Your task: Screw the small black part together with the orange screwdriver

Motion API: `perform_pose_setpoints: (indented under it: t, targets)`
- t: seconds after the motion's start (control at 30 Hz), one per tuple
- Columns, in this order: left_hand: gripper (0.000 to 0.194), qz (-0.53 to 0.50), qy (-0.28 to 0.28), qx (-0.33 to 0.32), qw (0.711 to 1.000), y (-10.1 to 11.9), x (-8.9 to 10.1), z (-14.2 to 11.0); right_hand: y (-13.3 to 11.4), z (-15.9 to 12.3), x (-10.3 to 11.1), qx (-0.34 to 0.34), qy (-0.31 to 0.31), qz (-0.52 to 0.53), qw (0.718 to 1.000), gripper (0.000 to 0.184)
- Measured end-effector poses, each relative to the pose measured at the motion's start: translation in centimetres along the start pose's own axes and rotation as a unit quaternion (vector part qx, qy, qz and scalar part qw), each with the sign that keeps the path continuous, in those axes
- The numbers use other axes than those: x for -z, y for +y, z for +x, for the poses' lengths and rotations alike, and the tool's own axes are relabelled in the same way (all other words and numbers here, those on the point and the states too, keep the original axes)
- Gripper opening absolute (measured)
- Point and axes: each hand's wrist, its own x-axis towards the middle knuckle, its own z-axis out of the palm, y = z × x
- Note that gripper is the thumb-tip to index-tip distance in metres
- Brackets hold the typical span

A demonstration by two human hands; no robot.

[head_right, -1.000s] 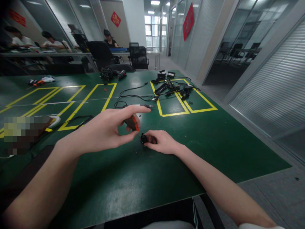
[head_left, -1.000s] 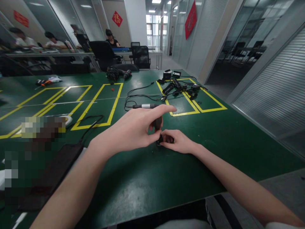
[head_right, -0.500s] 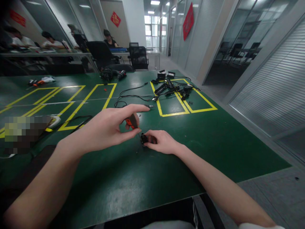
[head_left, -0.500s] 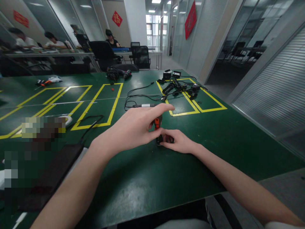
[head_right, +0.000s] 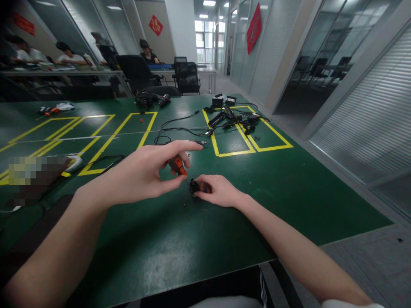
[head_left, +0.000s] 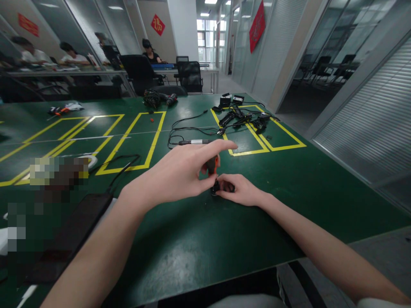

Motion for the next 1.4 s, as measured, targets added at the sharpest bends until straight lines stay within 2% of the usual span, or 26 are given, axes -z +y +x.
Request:
perform_pose_setpoints:
  t: [0.23,0.37,0.57,0.7,0.87,1.17,1.4]
  targets:
    - [0.061,-0.007,0.015,0.001,1.000,-0.05,-0.07,0.05,-0.13,0.03,0.05,-0.004,-0.004,0.000,1.000,0.015]
    - [0.062,-0.028,-0.007,0.006,1.000,0.01,0.11,0.05,-0.05,0.01,0.03,-0.001,-0.001,0.002,1.000,0.014]
    - [0.060,-0.004,0.011,0.007,1.000,-0.06,0.05,0.05,0.08,-0.01,-0.07,-0.002,-0.003,0.006,1.000,0.015]
    - [0.061,-0.016,-0.003,-0.001,1.000,-0.03,0.05,0.04,0.05,0.01,-0.08,-0.004,0.000,-0.001,1.000,0.014]
    - [0.059,0.009,0.014,-0.002,1.000,0.03,0.10,0.05,-0.07,0.01,-0.04,-0.006,-0.001,0.000,1.000,0.015]
    - [0.054,0.023,0.011,0.005,1.000,0.01,0.12,0.13,-0.26,0.05,0.10,-0.010,-0.007,0.001,1.000,0.013]
    - [0.061,-0.011,-0.008,0.004,1.000,0.09,0.19,0.02,-0.03,0.04,-0.02,-0.003,-0.002,0.000,1.000,0.019]
